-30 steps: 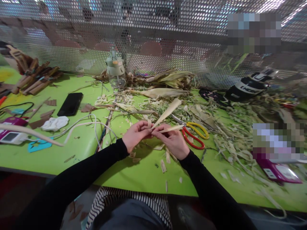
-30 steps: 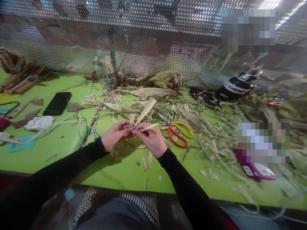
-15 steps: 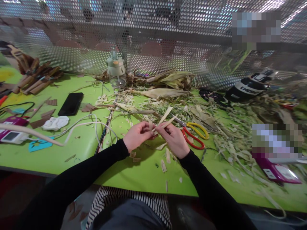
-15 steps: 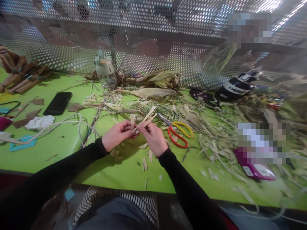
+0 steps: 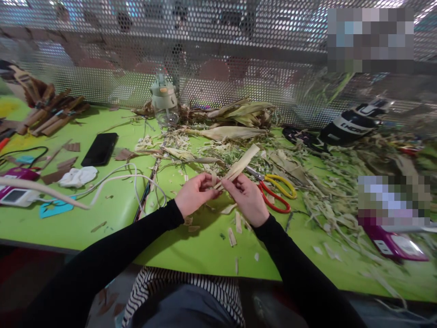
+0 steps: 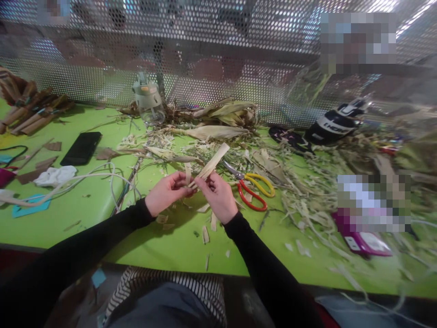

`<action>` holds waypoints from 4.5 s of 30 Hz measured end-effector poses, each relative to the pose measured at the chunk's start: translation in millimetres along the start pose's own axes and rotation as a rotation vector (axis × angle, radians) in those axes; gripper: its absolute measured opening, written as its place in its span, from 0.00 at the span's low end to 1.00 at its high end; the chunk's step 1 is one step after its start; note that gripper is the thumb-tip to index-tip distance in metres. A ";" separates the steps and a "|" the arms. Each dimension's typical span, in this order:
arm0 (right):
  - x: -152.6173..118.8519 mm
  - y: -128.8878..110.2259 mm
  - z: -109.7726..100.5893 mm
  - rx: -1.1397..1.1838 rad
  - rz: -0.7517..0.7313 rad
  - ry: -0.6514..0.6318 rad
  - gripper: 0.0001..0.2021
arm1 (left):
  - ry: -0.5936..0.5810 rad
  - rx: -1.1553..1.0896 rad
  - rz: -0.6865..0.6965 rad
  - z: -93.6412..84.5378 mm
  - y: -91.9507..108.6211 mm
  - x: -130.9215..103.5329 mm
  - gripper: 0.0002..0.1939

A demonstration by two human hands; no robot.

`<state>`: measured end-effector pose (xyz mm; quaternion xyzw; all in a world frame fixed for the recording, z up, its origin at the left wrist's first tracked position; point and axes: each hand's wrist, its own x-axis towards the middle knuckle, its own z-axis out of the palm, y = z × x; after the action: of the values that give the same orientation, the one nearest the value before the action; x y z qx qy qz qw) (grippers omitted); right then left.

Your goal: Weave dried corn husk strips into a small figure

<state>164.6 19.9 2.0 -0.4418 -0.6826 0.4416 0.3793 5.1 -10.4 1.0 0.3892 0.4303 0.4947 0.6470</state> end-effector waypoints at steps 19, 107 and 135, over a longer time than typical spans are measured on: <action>-4.8 -4.6 4.5 0.062 -0.049 0.053 0.13 | -0.049 0.125 0.086 1.6 -6.0 -3.4 0.13; -4.9 -3.1 1.9 -0.299 -0.284 -0.075 0.05 | -0.056 0.247 0.091 -7.5 3.9 -0.2 0.09; -6.5 -8.7 6.1 -0.451 -0.502 -0.003 0.05 | -0.017 0.178 -0.025 -9.6 10.8 -0.3 0.11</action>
<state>158.8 10.2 7.3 -0.3320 -0.8513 0.1727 0.3678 -7.3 -7.6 7.9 0.4439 0.4718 0.4431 0.6197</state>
